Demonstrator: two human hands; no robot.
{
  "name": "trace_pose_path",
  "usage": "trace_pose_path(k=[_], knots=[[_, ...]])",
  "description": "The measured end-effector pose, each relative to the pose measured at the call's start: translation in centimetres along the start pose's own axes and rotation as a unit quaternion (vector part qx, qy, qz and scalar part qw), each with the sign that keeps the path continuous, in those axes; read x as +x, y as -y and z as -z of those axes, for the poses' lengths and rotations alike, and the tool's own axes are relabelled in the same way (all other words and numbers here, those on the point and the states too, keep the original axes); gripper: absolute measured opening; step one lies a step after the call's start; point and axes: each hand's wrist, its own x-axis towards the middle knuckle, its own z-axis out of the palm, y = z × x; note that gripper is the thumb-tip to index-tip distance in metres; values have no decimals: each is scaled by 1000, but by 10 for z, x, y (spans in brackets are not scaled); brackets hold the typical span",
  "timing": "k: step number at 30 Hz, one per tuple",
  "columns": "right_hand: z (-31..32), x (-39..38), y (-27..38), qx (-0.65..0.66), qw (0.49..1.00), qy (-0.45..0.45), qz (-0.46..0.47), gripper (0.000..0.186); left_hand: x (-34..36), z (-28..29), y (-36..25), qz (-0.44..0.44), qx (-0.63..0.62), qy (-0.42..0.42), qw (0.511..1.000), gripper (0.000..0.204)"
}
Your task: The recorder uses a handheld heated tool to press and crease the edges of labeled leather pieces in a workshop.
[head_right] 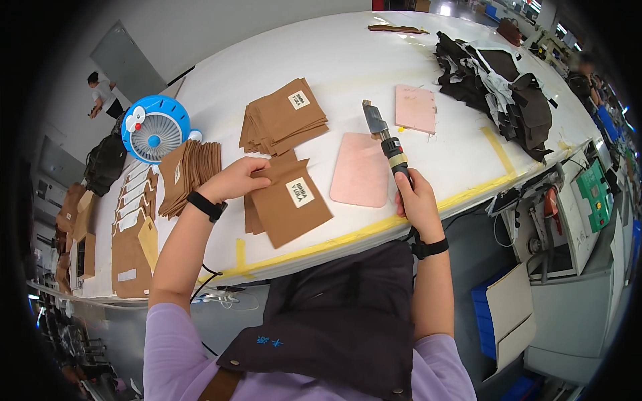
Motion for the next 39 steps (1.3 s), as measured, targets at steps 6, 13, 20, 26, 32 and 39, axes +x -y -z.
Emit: trace_pose_path(k=[6,13,20,26,32,39], knots=[[-2,0,2,5,1000,-2,7,33,11,8,51,97,6,-7,995,10],[0,2,0,16,1000,3,-1,30,22,15,52,87,16,-6,996,8],[-1,5,-4,21,1000,5,-1,34,25,10,55,105,127,-30,986,17],[2,2,-2,11,1000,8,7,34,36,8,6,-24,269,-184,945,28],[-1,3,-5,30,1000,-2,5,35,81,3,-1,-18,270,-198,942,29],[0,2,-8,22,1000,-7,4,36,90,7,17,15,230,-202,952,18]])
